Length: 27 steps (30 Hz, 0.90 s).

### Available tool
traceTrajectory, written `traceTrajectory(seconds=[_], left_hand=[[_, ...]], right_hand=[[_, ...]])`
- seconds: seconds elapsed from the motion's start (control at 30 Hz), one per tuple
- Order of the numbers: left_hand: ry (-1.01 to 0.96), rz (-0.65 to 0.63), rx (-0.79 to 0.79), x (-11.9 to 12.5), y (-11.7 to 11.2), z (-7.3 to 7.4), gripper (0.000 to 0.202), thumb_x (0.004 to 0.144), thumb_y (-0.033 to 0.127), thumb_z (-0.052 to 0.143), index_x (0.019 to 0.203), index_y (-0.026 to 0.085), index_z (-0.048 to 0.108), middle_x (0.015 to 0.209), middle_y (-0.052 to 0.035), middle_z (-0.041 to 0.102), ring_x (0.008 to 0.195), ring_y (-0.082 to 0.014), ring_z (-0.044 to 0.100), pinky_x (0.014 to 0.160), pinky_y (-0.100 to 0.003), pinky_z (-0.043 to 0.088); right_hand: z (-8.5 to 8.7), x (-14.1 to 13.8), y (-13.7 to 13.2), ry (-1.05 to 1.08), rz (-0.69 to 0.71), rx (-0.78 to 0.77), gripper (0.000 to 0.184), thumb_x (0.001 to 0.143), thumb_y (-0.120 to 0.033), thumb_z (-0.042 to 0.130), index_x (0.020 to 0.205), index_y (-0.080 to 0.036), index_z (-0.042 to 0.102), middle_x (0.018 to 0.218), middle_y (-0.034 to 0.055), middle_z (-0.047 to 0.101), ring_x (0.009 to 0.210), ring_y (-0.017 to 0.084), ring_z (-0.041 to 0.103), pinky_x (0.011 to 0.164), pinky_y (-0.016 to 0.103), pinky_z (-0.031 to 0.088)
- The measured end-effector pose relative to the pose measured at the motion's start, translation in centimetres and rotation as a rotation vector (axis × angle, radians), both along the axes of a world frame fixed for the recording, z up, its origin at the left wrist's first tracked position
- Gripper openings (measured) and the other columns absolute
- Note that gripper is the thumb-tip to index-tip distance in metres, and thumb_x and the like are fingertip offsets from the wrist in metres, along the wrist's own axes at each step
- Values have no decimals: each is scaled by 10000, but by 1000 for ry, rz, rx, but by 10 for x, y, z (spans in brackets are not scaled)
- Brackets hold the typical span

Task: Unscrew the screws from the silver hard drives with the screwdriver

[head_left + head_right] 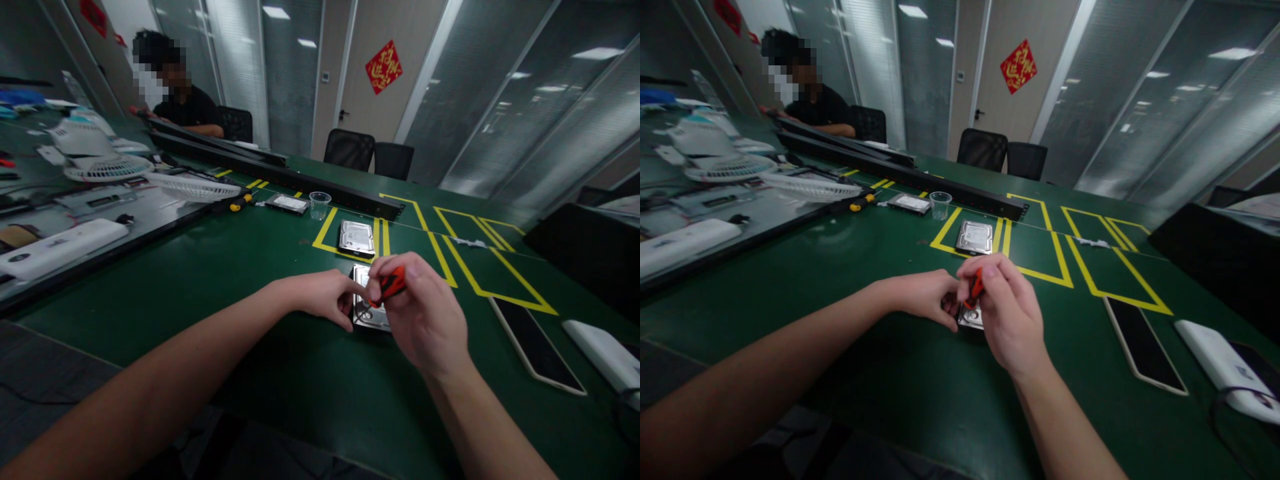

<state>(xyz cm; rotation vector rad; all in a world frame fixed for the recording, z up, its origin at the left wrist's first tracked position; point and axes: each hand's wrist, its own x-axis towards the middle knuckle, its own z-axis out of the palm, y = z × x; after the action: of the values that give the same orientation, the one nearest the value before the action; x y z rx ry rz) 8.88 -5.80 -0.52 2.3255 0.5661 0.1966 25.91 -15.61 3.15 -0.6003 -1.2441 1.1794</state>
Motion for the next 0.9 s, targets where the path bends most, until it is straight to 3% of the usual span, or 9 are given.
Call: traceTrajectory(seconds=[0.07, 0.17, 0.23, 0.37, 0.47, 0.57, 0.67, 0.77, 0.9], left_hand=[[-3, 3, -6, 0, -1, 1, 343, 750, 274, 895, 1023, 161, 721, 802, 1, 705, 714, -163, 662, 676, -269, 460], [3, -9, -1, 0, -1, 3, 399, 754, 256, 894, 1105, 174, 724, 817, 4, 709, 739, -165, 673, 690, -264, 468], [15, -16, 11, 0, -1, 3, 479, 762, 269, 895, 1194, 177, 711, 814, 7, 707, 733, -162, 670, 685, -260, 467], [1, -13, -11, 0, 0, 0, 599, 762, 253, 895, 1309, 180, 662, 831, 8, 715, 748, -159, 680, 702, -254, 476], [0, -10, -13, 0, 1, -1, 495, 759, 272, 895, 1205, 179, 702, 816, 8, 714, 728, -158, 672, 690, -257, 468], [4, 5, -10, 0, 0, 0, 396, 749, 272, 895, 1091, 175, 721, 803, 8, 707, 712, -159, 666, 682, -261, 467], [7, -1, -21, 0, -1, 3, 395, 753, 258, 889, 1102, 180, 721, 815, 9, 708, 740, -166, 681, 698, -263, 480], [16, -4, -26, 0, -1, 3, 481, 754, 258, 891, 1197, 191, 715, 814, 13, 709, 743, -161, 683, 710, -257, 481], [8, -1, -30, 1, 0, 1, 542, 755, 261, 892, 1254, 195, 691, 816, 13, 703, 741, -158, 679, 700, -251, 475]], right_hand=[[-1, -1, -1, -5, -20, 2, 125, 957, -293, 691, 905, -232, 595, 969, 21, 673, 712, 143, 618, 667, 309, 503], [-3, 0, -1, -3, -25, -16, 202, 931, -265, 742, 950, -260, 541, 934, -15, 678, 594, 101, 534, 582, 267, 434], [-3, 1, 0, 9, -10, -17, 126, 977, -349, 676, 989, -256, 592, 895, -6, 658, 580, 100, 484, 578, 274, 420], [1, 1, 1, 22, 15, -25, 384, 1041, -465, 451, 925, -203, 706, 765, 29, 588, 594, 142, 479, 612, 324, 467], [2, -1, 2, -7, -9, -5, 316, 1022, -411, 521, 887, -197, 711, 810, 39, 598, 657, 158, 544, 635, 323, 489], [0, -1, 1, -11, -23, 14, 143, 980, -336, 648, 894, -225, 623, 944, 29, 657, 717, 153, 612, 672, 317, 510], [-1, -1, 1, -3, -24, -15, 180, 946, -276, 719, 931, -255, 541, 939, -8, 678, 612, 112, 561, 595, 274, 452], [-1, 1, 1, 33, -4, -16, 112, 1004, -362, 623, 1006, -251, 610, 873, 2, 659, 577, 103, 487, 583, 275, 422], [1, 2, 1, 51, 20, -17, 371, 1049, -414, 441, 954, -183, 715, 841, 51, 632, 625, 131, 513, 645, 316, 473]])
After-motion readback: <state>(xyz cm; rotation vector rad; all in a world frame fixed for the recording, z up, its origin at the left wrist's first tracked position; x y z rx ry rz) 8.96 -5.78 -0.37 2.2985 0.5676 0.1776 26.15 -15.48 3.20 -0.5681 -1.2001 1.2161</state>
